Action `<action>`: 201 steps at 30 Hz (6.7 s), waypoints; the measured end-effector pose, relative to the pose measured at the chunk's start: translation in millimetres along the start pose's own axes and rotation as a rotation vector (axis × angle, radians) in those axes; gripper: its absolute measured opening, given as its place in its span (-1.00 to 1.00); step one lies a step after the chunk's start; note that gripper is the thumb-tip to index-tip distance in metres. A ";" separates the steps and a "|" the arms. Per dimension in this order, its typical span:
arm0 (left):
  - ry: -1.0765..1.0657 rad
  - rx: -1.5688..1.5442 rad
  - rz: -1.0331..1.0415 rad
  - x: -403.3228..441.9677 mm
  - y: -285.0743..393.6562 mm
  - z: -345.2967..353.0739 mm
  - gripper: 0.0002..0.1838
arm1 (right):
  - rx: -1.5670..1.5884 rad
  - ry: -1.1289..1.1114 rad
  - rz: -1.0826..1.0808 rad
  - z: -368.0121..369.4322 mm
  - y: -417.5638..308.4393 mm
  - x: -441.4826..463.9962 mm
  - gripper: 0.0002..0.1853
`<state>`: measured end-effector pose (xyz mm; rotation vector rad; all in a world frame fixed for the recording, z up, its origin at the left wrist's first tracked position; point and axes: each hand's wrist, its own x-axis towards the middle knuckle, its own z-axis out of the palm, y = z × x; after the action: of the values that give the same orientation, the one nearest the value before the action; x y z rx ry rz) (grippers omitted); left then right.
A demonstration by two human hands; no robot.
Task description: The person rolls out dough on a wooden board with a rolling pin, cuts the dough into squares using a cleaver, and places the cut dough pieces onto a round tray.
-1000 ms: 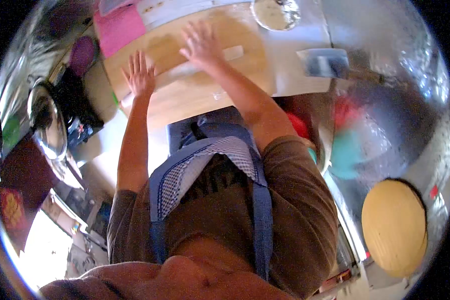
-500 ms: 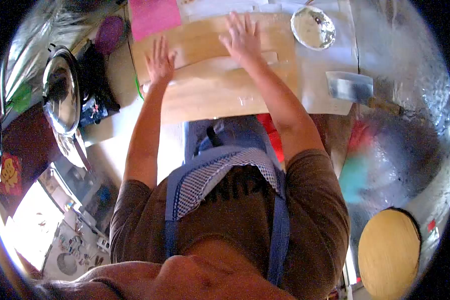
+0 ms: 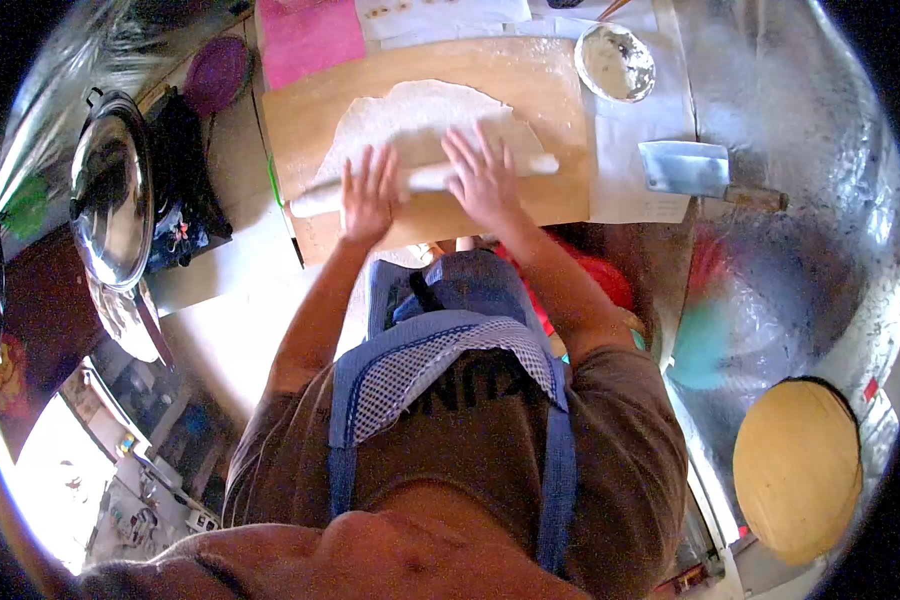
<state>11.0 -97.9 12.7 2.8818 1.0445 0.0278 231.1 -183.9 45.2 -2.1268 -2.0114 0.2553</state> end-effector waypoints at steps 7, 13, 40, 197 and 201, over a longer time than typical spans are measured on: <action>0.128 -0.054 -0.544 63.8 -54.0 11.9 -0.18 | -0.157 0.130 0.283 17.0 43.6 76.3 -0.32; -0.010 -0.054 -0.322 -51.1 -26.3 -3.6 -0.21 | -0.079 0.067 0.181 8.7 19.3 -51.2 -0.38; 0.346 -0.169 -0.010 94.0 -108.8 -0.6 -0.37 | -0.006 0.213 0.045 5.4 71.0 118.6 -0.43; 0.292 -0.153 -0.279 173.5 -121.9 -1.5 -0.22 | 0.047 0.349 0.169 4.7 119.3 180.5 -0.31; 0.144 -0.024 -0.097 96.2 -109.8 -14.7 -0.37 | -0.010 0.093 -0.049 -7.2 123.8 102.1 -0.40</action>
<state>14.1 48.8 17.9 2.8391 1.1979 0.2436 358.1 -88.6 20.8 -2.0526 -2.0130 0.1357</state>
